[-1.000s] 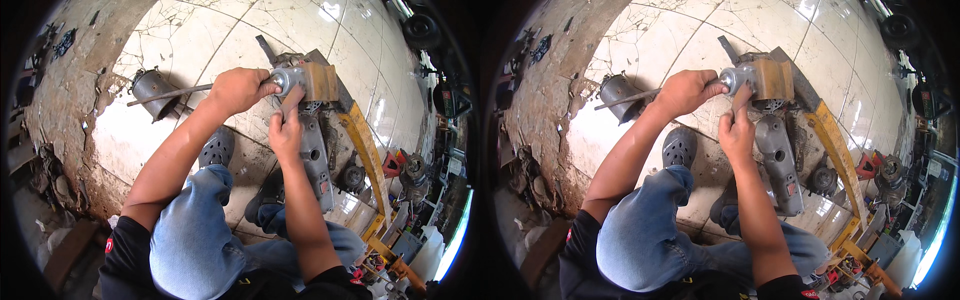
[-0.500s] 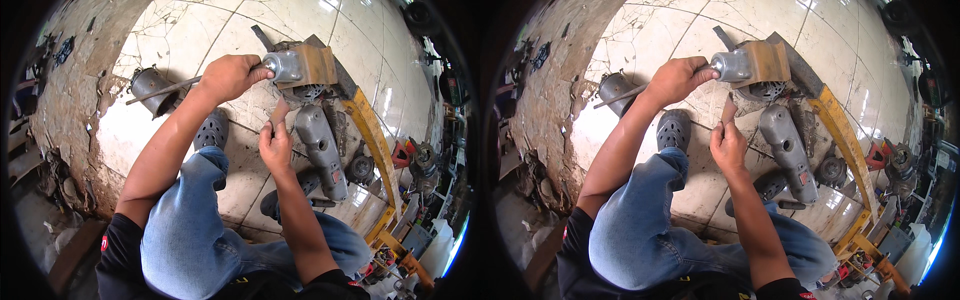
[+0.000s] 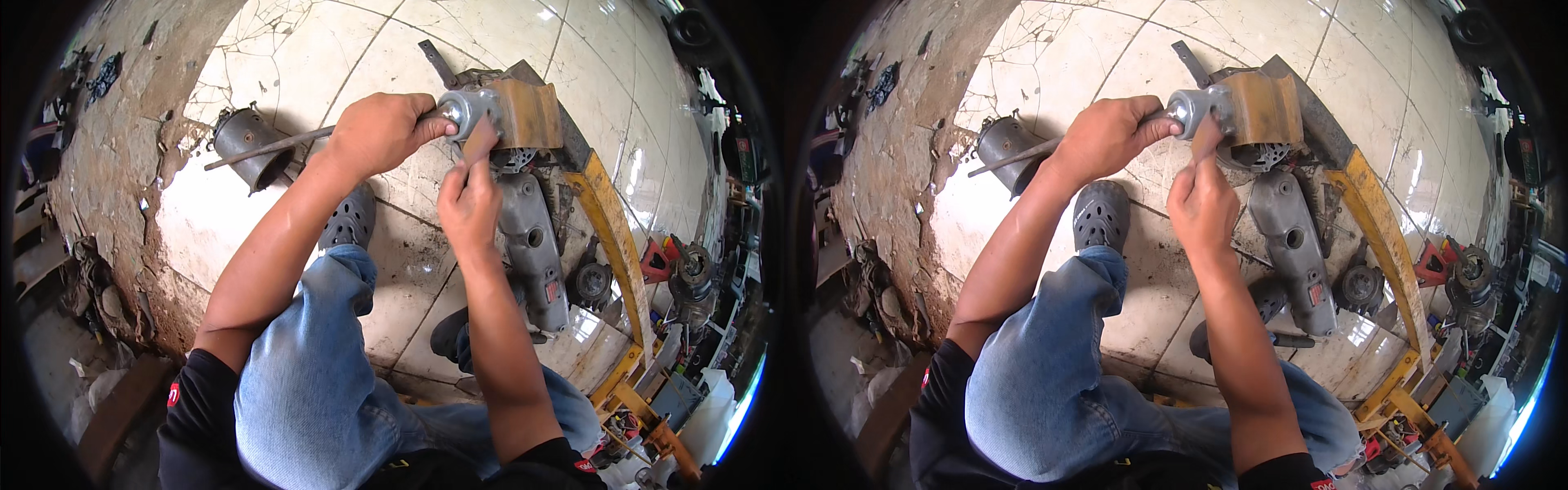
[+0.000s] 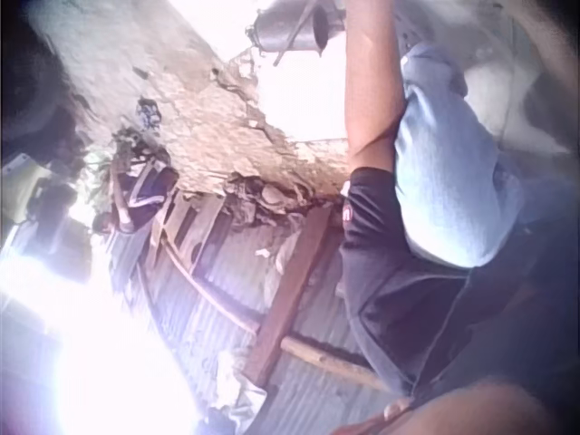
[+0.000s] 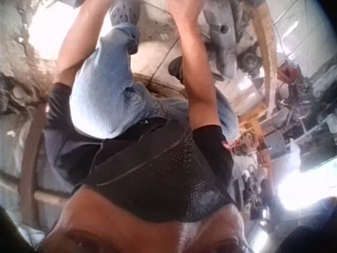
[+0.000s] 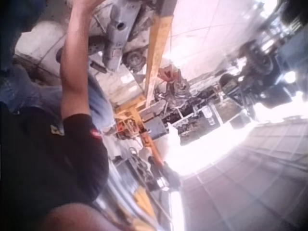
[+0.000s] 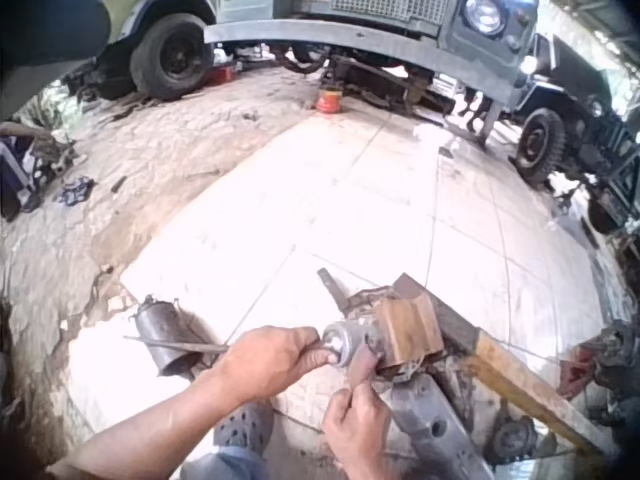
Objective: The person sits on the floor and uses a metal rod and a small tool to manipulate a cylindrical mechanical component. They repeatedly insert the rod into the component and adjust it with their hands, occasionally picking up and setting down other parts nearby.
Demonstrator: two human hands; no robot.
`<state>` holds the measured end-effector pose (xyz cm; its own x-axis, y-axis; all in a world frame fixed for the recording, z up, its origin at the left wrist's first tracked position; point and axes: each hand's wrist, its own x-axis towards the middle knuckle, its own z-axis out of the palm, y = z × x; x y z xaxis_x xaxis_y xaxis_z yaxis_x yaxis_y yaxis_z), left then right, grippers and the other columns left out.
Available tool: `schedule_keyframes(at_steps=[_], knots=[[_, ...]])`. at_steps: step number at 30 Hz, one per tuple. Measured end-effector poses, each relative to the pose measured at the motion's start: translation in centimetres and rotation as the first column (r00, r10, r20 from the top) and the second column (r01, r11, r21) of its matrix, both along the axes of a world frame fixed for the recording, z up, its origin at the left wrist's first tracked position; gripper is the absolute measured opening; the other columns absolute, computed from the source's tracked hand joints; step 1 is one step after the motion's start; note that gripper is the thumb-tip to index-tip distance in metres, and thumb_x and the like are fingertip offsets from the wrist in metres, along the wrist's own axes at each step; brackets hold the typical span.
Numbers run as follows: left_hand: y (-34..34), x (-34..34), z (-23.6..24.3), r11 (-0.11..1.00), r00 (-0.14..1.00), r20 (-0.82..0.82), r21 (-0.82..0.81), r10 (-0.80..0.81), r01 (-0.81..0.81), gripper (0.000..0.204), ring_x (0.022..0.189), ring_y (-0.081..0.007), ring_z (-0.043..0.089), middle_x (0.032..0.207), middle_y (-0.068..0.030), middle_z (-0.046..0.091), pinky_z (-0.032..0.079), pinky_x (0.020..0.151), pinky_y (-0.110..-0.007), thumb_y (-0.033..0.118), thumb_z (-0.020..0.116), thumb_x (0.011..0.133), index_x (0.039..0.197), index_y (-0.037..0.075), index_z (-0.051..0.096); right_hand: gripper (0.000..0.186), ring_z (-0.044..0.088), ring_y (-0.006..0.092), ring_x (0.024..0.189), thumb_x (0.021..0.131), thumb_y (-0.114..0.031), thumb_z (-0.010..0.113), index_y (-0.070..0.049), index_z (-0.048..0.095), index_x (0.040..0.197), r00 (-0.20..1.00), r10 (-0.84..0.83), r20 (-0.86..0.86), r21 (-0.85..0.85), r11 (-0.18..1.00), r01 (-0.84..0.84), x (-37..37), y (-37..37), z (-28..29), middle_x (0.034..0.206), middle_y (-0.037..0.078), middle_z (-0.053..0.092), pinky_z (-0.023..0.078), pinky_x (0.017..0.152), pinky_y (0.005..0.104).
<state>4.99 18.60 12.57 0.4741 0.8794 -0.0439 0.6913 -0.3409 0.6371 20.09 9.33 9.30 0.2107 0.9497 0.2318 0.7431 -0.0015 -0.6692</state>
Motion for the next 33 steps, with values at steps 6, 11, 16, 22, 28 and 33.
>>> schedule_keyframes(at_steps=[6,11,16,22,28,33], knots=[[0.2,-0.1,0.0,1.000,1.000,-0.022,-0.013,0.003,-0.004,0.052,0.074,-0.0370,0.067,0.070,-0.0155,0.066,0.051,0.065,-0.047,0.058,0.055,0.091,0.090,0.007,0.066,0.076,0.064,0.0440,0.067,0.084,-0.007,0.052,-0.015,0.025,0.154,0.973,0.102,0.205,-0.283,0.958,-0.040,0.1,-1.8,1.7,0.079,0.023,0.067,0.051,0.060,0.0527],[0.1,-0.3,0.5,0.996,1.000,-0.008,-0.085,-0.019,0.018,0.051,0.076,-0.0380,0.066,0.073,-0.0166,0.066,0.050,0.067,-0.048,0.055,0.054,0.093,0.093,0.006,0.065,0.056,0.065,0.0385,0.062,0.085,-0.005,0.057,-0.005,0.049,0.141,0.999,0.050,-0.004,-0.060,0.997,-0.050,1.0,-6.0,0.2,0.078,0.021,0.068,0.052,0.057,0.0432],[0.5,-1.8,0.4,0.977,0.987,0.139,-0.184,-0.083,0.108,0.037,0.073,-0.0348,0.058,0.078,-0.0177,0.063,0.046,0.071,-0.043,0.037,0.052,0.100,0.110,0.004,0.062,0.047,0.068,0.0289,0.061,0.085,0.001,0.056,-0.001,0.057,0.132,0.992,-0.054,-0.117,0.190,0.979,0.076,0.7,-3.4,1.9,0.085,0.021,0.070,0.051,0.056,0.0350],[0.7,-2.2,0.0,0.979,0.979,0.135,-0.117,-0.154,0.170,0.035,0.093,-0.0362,0.064,0.097,-0.0203,0.067,0.049,0.082,-0.041,0.033,0.050,0.102,0.116,0.003,0.062,0.059,0.069,0.0394,0.070,0.090,-0.010,0.050,-0.007,0.038,0.148,0.997,0.061,0.046,-0.034,0.998,-0.060,-0.1,1.2,3.2,0.095,0.027,0.070,0.055,0.060,0.0430],[0.4,-2.5,-0.5,0.975,0.985,0.144,-0.186,-0.095,0.121,0.039,0.087,-0.0378,0.064,0.090,-0.0192,0.068,0.049,0.078,-0.041,0.040,0.050,0.101,0.116,0.007,0.064,0.077,0.068,0.0439,0.085,0.085,-0.010,0.051,-0.010,0.020,0.155,0.993,0.120,0.017,-0.188,0.976,-0.114,-0.3,0.3,3.0,0.128,0.030,0.057,0.058,0.072,0.0458],[0.6,-2.2,-0.3,0.976,0.984,0.167,-0.198,-0.057,0.090,0.038,0.079,-0.0364,0.064,0.081,-0.0190,0.066,0.049,0.073,-0.041,0.041,0.052,0.099,0.112,0.008,0.066,0.086,0.065,0.0483,0.070,0.076,-0.008,0.053,-0.010,0.018,0.154,0.995,0.094,-0.021,-0.221,0.971,-0.096,0.1,2.6,4.2,0.083,0.030,0.067,0.053,0.063,0.0554]])
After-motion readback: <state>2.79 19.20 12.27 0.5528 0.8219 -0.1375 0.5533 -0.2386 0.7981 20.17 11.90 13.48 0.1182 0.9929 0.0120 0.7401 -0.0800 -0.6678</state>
